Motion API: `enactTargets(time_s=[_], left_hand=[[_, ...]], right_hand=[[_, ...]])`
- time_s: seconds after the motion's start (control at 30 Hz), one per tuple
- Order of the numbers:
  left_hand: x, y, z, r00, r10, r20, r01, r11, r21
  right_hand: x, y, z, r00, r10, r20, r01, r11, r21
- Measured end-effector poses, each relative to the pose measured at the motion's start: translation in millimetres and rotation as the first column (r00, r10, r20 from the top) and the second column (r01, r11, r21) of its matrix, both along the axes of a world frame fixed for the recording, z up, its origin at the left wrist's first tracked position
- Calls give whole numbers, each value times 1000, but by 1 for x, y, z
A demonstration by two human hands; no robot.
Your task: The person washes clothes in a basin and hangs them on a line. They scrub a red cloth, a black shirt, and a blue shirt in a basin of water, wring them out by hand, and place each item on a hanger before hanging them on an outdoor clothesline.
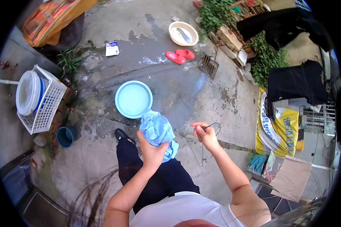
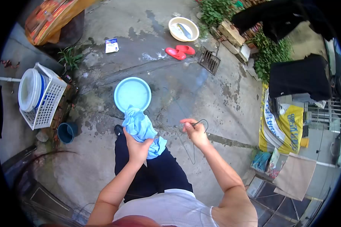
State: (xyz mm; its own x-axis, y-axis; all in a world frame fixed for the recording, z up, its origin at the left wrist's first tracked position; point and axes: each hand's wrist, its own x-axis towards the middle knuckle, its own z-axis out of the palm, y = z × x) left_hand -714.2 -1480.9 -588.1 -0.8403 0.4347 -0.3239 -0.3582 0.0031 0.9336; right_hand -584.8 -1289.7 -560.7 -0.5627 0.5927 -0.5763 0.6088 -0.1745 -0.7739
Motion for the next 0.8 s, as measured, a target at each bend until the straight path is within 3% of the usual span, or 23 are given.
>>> enactTargets(time_s=[0.07, 0.13, 0.17, 0.2, 0.3, 0.33, 0.4, 0.47, 0.57, 0.63, 0.77, 0.8], left_hand=[[37, 26, 22, 979, -189, -71, 180, 976, -120], [92, 52, 23, 934, -310, -178, 301, 950, -77], [119, 60, 28, 894, -393, -214, 378, 919, -111], [148, 71, 36, 833, -445, -329, 428, 895, -125], [242, 102, 41, 743, -610, -274, 630, 777, -21], [270, 116, 39, 724, -633, -274, 673, 735, 79], [324, 146, 47, 634, -730, -254, 764, 641, 66], [340, 171, 73, 534, -795, -289, 843, 528, 105], [378, 217, 99, 402, -891, -212, 905, 350, 243], [401, 249, 104, 319, -892, -321, 941, 260, 215], [422, 315, 114, 93, -934, -345, 972, 10, 236], [432, 335, 119, 68, -927, -369, 963, -37, 269]], right_hand=[[38, -17, 23, 993, -31, -117, 24, 998, -54], [100, -19, 29, 984, -92, -155, 73, 990, -119], [118, -23, 38, 931, -150, -332, 127, 988, -90], [150, -20, 39, 928, -221, -298, 195, 974, -116], [260, 1, 42, 825, -460, -327, 382, 882, -276], [298, 7, 46, 809, -502, -306, 436, 862, -260], [356, 14, 65, 716, -574, -397, 611, 790, -41], [396, 21, 90, 763, -556, -330, 623, 769, 145], [460, 39, 111, 594, -591, -546, 698, 716, -15], [482, 51, 134, 542, -589, -600, 780, 618, 98], [527, 83, 150, 482, -549, -683, 851, 479, 215], [549, 94, 150, 521, -544, -657, 837, 477, 269]])
